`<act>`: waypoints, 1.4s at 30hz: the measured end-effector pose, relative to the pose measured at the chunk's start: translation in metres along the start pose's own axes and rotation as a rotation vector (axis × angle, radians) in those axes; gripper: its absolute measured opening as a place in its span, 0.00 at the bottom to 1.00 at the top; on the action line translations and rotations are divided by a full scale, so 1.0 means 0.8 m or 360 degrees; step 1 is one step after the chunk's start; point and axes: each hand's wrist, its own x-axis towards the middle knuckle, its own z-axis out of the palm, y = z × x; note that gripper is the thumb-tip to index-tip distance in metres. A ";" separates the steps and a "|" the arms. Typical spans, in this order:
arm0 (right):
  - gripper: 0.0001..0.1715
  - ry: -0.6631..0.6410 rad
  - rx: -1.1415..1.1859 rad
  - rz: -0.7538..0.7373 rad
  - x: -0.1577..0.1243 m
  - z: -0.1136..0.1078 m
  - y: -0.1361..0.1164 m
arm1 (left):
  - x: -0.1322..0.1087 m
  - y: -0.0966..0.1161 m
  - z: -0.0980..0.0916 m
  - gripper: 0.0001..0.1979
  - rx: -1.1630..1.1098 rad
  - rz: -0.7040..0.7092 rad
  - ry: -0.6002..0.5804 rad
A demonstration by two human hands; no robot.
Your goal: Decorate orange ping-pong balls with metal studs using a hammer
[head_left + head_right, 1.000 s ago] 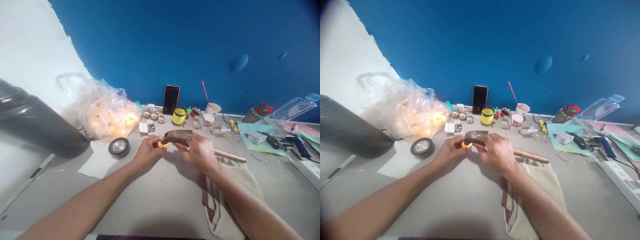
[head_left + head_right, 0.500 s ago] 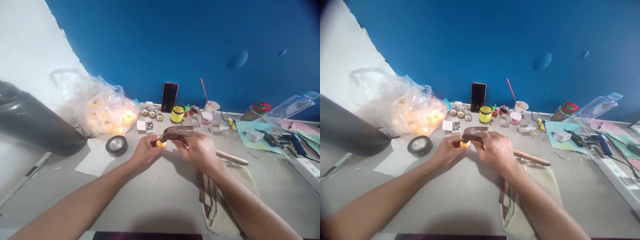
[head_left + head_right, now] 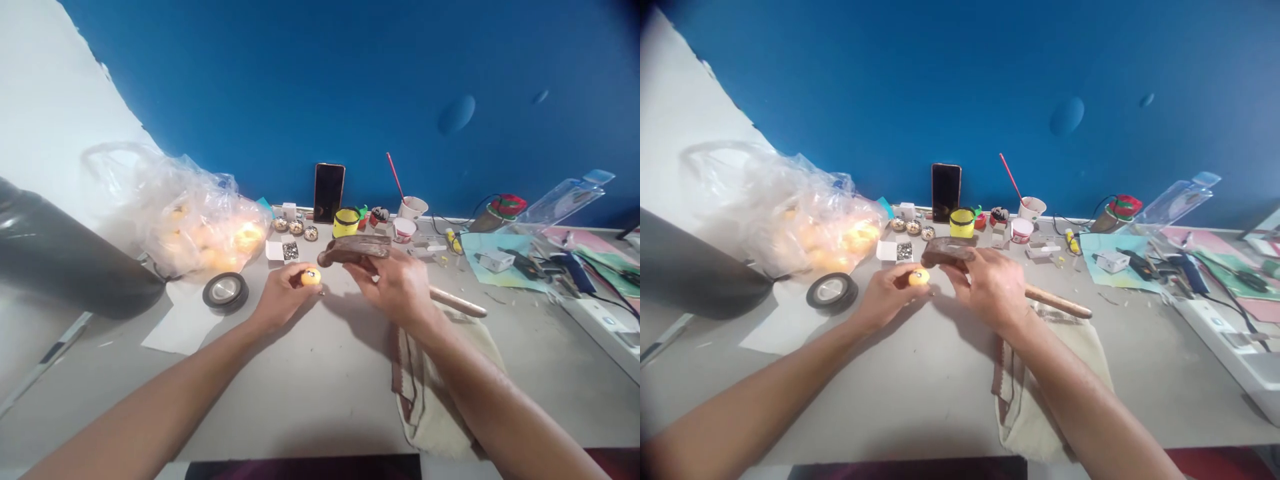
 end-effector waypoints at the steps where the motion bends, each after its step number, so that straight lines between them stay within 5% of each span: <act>1: 0.23 0.0034 0.0008 0.0038 0.003 0.000 0.004 | 0.002 -0.001 -0.001 0.17 -0.0060 -0.0066 0.0058; 5: 0.14 -0.0193 0.0082 0.0139 0.014 0.011 0.019 | 0.010 -0.007 -0.005 0.22 -0.0276 -0.0144 0.0103; 11: 0.09 -0.0548 -0.0074 0.0127 0.020 0.041 0.031 | 0.006 0.000 -0.009 0.15 -0.0176 -0.0034 0.0002; 17: 0.09 -0.0667 -0.0087 0.0105 0.020 0.050 0.039 | 0.004 -0.006 -0.007 0.03 0.0441 0.0338 -0.0206; 24: 0.12 -0.0716 -0.0055 0.0117 0.022 0.052 0.044 | -0.003 -0.018 0.004 0.08 0.1078 0.0639 -0.0313; 29: 0.14 -0.0817 -0.0057 0.0130 0.023 0.053 0.046 | 0.001 -0.020 0.003 0.13 0.1206 0.0785 -0.0262; 32: 0.14 -0.0839 -0.0067 0.0115 0.023 0.053 0.047 | 0.002 -0.014 0.002 0.10 0.0936 0.0646 -0.0251; 35: 0.14 -0.0620 0.0079 -0.0010 0.020 0.047 0.041 | 0.001 -0.001 0.001 0.05 0.0366 0.0124 -0.0252; 38: 0.08 -0.0417 0.0727 -0.0067 0.014 0.040 0.023 | -0.002 0.009 0.002 0.08 -0.0328 -0.0341 -0.0281; 42: 0.05 -0.0463 0.1409 -0.0022 0.003 0.040 -0.003 | -0.008 0.015 0.007 0.14 -0.0954 -0.0611 -0.0414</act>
